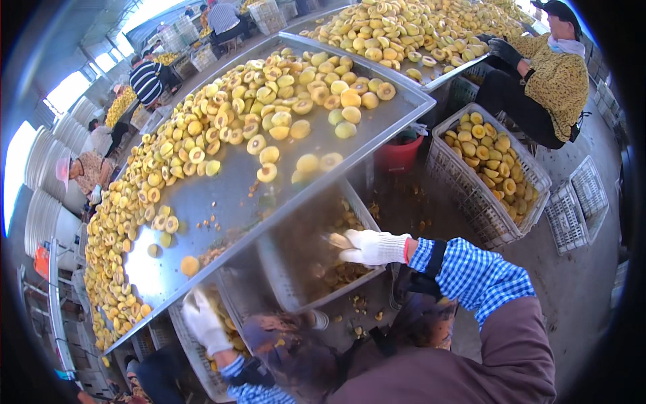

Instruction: The person picks up halved yellow fruit from a stainless steel table, removes the pit using a small tool, and places the fruit into a crate while discarding the pits into a bin beneath the table.

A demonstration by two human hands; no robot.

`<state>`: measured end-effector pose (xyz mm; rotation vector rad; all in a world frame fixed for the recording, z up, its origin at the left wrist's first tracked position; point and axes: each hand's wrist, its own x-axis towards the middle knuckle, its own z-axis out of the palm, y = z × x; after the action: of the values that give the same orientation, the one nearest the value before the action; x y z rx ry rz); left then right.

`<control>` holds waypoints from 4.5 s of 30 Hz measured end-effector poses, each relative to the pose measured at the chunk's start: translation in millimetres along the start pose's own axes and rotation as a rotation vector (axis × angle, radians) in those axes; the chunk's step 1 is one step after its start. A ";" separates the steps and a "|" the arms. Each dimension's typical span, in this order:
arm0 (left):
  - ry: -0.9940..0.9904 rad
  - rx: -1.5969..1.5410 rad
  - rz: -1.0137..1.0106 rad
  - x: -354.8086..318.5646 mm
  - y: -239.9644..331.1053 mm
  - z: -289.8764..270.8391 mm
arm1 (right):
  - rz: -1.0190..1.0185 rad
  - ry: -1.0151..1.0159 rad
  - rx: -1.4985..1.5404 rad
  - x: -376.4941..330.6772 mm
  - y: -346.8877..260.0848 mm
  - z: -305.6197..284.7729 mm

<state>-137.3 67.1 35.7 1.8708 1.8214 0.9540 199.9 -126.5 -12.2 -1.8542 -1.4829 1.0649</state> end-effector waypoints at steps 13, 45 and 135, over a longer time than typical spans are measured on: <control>-0.415 0.016 0.935 23.1 195.5 227.5 | 0.009 0.063 0.032 -6.4 -16.5 -47.3; -0.507 -0.991 -0.139 -93.4 124.0 102.6 | -0.328 0.199 0.064 -16.2 -64.9 57.8; -0.682 -1.347 0.159 -110.2 92.6 36.7 | -0.021 0.645 0.197 -2.1 -148.2 64.1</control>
<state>-38.1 -42.8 48.4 1.1565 0.3510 0.9912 65.6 -95.1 71.8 -1.7966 -0.9761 0.4980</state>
